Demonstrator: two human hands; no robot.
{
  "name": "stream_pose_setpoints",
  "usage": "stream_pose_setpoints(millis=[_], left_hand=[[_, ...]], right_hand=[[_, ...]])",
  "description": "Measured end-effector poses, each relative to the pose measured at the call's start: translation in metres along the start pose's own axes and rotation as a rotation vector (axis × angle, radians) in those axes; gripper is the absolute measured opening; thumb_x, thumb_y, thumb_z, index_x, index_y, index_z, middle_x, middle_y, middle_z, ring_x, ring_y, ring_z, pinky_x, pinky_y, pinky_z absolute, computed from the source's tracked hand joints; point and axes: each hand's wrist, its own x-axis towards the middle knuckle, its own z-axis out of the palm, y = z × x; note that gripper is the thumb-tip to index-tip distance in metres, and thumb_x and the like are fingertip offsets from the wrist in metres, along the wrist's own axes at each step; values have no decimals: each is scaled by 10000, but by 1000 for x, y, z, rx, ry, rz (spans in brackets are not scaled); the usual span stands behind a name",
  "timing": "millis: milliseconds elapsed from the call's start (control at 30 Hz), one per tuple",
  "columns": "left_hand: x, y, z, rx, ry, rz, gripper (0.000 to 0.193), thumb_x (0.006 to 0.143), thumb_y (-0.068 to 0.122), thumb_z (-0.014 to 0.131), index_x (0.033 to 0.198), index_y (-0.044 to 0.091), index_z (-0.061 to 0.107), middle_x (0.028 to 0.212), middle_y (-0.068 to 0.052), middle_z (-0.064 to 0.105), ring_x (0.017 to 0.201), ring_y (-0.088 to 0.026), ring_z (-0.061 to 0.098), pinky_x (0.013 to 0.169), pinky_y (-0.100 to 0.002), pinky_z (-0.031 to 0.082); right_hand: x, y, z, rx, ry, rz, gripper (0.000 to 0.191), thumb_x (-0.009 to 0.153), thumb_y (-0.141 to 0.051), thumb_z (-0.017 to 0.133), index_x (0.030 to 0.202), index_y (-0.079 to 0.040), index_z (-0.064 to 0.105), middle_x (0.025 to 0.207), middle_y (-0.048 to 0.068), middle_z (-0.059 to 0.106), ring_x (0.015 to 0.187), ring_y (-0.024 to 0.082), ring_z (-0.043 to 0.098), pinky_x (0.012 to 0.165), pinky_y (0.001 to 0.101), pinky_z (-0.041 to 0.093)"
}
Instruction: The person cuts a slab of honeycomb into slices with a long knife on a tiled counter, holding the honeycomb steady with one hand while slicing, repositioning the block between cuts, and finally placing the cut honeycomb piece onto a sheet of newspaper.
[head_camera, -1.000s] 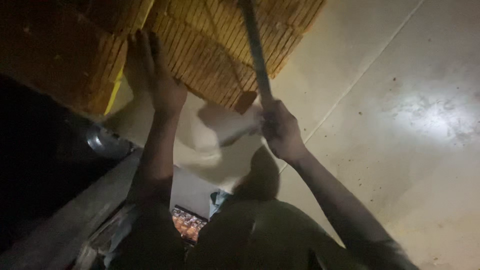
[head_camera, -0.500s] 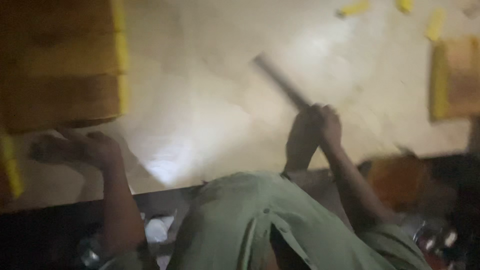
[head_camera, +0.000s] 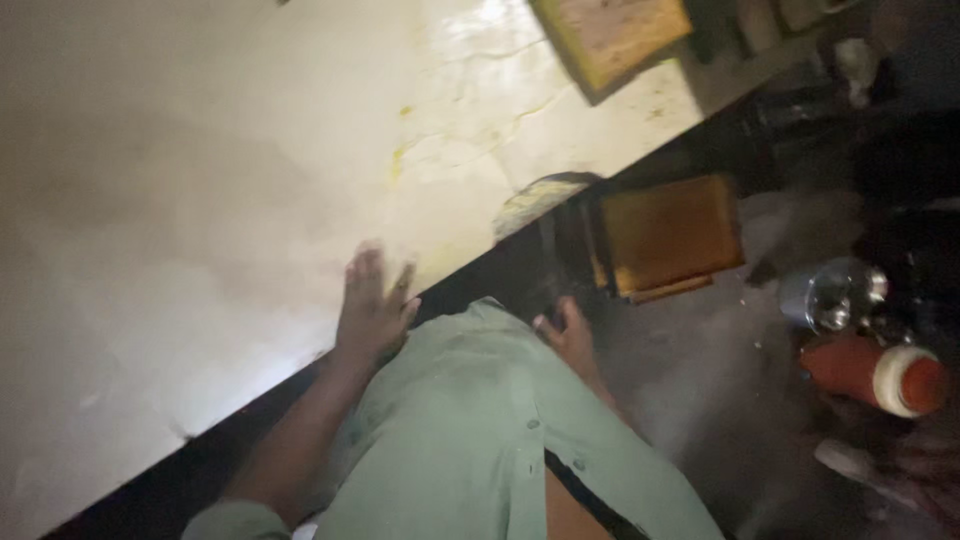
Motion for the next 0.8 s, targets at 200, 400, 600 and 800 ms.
stream_pose_setpoints(millis=[200,400,600,800], left_hand=[[128,44,59,59,-97,384,597,1027,446,505,1562,192,430,1657,-156,313,1556,-342,240,1224,-637,177],[266,45,102,76,-264,492,690,981,460,463,1575,120,366,1679,-139,259,1560,-303,177,1224,-627,91],[515,-21,110,69,-81,-39,661,1081,369,485,1613,28,290,1709,-224,206,1590,-353,107,1251,-611,53],[642,-17,126,-10,82,-107,529,1081,296,562,1528,34,455,1539,-193,457,1449,-376,386,1183,-551,341]], right_hand=[[8,45,-50,220,-129,211,674,865,-514,727,1266,-3,551,958,109,725,843,176,711,718,352,568],[78,61,-87,191,-2,335,579,892,-511,710,1163,-8,619,880,169,703,783,221,662,691,382,537],[186,62,-111,90,98,229,453,915,-366,722,1180,-14,616,958,148,694,872,218,676,764,393,533],[295,25,-138,-40,86,178,343,954,-290,749,1145,-22,652,951,185,705,884,299,691,799,406,555]])
